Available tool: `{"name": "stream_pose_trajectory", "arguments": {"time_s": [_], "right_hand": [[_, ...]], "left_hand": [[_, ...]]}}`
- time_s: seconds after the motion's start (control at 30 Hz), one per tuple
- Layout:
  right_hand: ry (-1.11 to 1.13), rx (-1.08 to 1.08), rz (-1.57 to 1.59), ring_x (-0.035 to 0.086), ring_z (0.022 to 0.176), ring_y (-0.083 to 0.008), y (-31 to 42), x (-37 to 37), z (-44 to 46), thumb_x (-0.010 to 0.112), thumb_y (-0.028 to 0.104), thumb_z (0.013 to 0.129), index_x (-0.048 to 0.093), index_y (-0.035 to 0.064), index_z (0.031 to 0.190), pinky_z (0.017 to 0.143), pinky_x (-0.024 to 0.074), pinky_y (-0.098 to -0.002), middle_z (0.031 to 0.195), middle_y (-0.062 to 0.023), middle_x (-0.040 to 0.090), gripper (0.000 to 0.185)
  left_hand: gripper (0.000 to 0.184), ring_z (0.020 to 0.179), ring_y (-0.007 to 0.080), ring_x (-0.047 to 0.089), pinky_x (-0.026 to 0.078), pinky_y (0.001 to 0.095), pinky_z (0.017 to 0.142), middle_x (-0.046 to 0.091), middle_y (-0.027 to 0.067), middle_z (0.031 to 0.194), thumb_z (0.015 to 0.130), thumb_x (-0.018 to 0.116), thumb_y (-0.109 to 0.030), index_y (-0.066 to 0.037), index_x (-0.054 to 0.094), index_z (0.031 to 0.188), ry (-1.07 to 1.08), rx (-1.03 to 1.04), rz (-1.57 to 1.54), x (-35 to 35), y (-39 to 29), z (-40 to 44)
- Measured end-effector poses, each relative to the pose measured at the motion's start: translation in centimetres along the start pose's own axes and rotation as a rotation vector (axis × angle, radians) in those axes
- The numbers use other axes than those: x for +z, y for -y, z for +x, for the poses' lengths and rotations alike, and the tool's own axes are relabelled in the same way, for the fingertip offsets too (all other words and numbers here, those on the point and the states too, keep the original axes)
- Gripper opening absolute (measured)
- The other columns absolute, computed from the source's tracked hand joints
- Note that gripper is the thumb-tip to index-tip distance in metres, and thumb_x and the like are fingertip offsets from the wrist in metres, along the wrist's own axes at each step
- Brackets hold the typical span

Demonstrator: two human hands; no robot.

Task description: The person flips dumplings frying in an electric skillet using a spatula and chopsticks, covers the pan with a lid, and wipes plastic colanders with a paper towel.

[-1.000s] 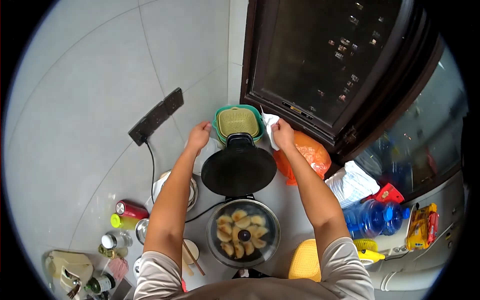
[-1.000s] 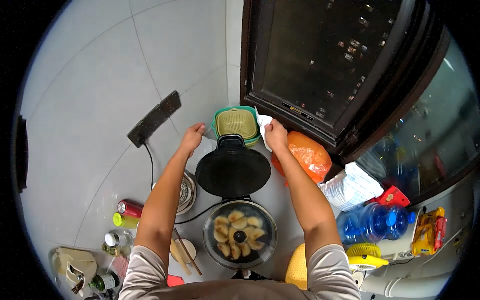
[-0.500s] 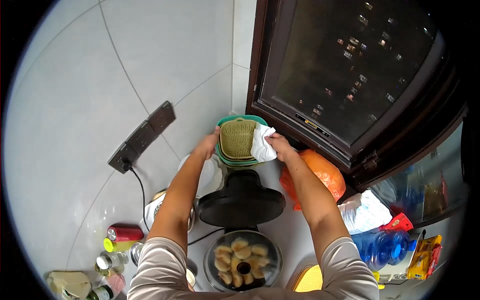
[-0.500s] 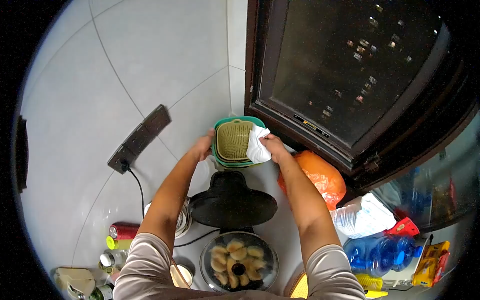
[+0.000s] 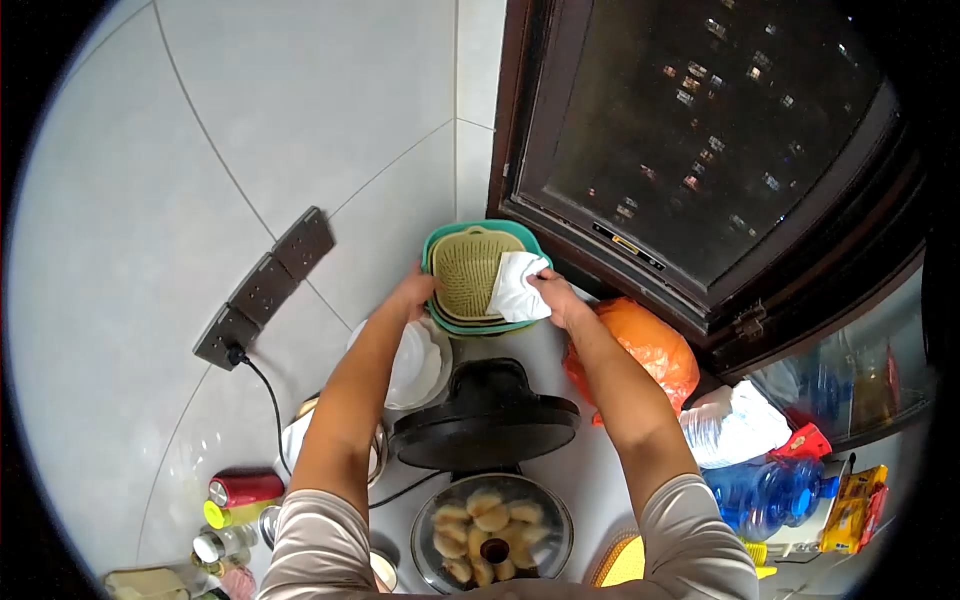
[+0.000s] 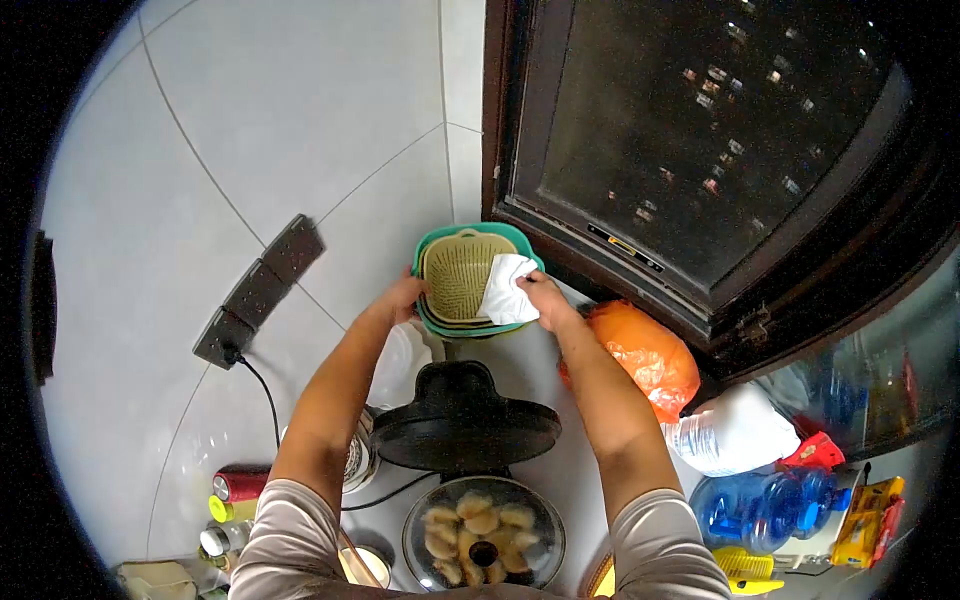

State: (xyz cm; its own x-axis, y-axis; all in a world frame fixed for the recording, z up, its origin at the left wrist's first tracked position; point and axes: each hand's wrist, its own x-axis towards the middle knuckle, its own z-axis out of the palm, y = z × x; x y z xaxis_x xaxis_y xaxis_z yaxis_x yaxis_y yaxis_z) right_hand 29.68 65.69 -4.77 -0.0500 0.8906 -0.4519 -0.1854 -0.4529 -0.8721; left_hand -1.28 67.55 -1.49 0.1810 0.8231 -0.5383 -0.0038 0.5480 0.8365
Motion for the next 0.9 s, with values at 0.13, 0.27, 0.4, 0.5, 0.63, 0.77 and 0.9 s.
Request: {"name": "stream_pose_trajectory", "arguments": {"time_s": [0.13,0.27,0.4,0.5,0.63,0.77,0.9], "right_hand": [[0.009,-0.083,0.105,0.071,0.107,-0.0229,4.6,1.1,-3.5,0.062,0.016,0.107,0.061,0.0043,0.134,0.092,0.0601,-0.0407,0.125,-0.0107,0.07,0.029],[0.007,-0.246,0.124,0.07,0.111,-0.0267,11.3,2.8,-9.8,0.057,0.014,0.109,0.055,0.0019,0.138,0.095,0.0594,-0.0427,0.128,-0.0141,0.068,0.031],[0.013,-0.412,0.132,0.07,0.11,-0.0278,18.3,3.9,-18.0,0.055,0.015,0.11,0.055,-0.0017,0.136,0.095,0.0593,-0.0431,0.126,-0.0159,0.069,0.031],[-0.008,-0.52,0.108,0.071,0.108,-0.0272,21.9,3.5,-24.8,0.054,0.016,0.11,0.058,-0.002,0.13,0.092,0.0606,-0.042,0.12,-0.0152,0.07,0.027],[-0.04,-0.54,0.104,0.072,0.107,-0.0279,22.2,2.9,-35.6,0.052,0.014,0.111,0.057,-0.0009,0.13,0.094,0.0613,-0.0437,0.121,-0.0159,0.07,0.025],[-0.139,-0.462,0.148,0.072,0.108,-0.0282,17.4,0.5,-46.2,0.052,0.013,0.11,0.057,-0.0021,0.131,0.095,0.0605,-0.043,0.122,-0.0166,0.07,0.027],[-0.158,-0.462,0.114,0.072,0.103,-0.0247,10.5,-4.3,-52.4,0.056,0.012,0.108,0.062,-0.0031,0.124,0.093,0.0596,-0.0408,0.116,-0.0149,0.072,0.023]], "left_hand": [[0.078,0.121,0.0375,0.06,0.055,0.0623,0.085,0.058,0.0146,0.14,0.093,0.062,-0.005,-0.023,0.025,0.16,0.009,0.101,0.046,0.3,-4.0,-3.9],[0.08,0.11,0.0286,0.061,0.05,0.0458,0.078,0.059,0.0127,0.139,0.094,0.065,-0.008,-0.022,0.025,0.161,-0.06,0.261,0.111,2.0,-9.4,-11.3],[0.074,0.113,0.0215,0.064,0.055,0.0423,0.078,0.063,0.0099,0.138,0.099,0.068,-0.011,-0.021,0.031,0.162,-0.061,0.535,0.08,4.5,-14.4,-19.2],[0.074,0.126,0.0308,0.061,0.052,0.0498,0.102,0.061,0.0148,0.14,0.099,0.069,-0.012,-0.016,0.03,0.161,0.041,0.711,0.063,6.1,-17.4,-24.0],[0.073,0.113,0.0266,0.068,0.06,0.0484,0.092,0.066,0.0126,0.127,0.097,0.072,-0.019,-0.016,0.033,0.158,-0.007,0.678,0.203,10.6,-16.9,-36.4],[0.074,0.106,0.0241,0.071,0.061,0.0461,0.086,0.068,0.0112,0.119,0.093,0.076,-0.02,-0.013,0.038,0.156,0.015,0.665,0.236,14.0,-11.6,-42.0],[0.064,0.104,0.0201,0.069,0.056,0.0371,0.079,0.07,0.0054,0.118,0.092,0.078,-0.022,-0.014,0.047,0.146,0.014,0.588,0.289,17.9,-4.1,-47.0]]}}
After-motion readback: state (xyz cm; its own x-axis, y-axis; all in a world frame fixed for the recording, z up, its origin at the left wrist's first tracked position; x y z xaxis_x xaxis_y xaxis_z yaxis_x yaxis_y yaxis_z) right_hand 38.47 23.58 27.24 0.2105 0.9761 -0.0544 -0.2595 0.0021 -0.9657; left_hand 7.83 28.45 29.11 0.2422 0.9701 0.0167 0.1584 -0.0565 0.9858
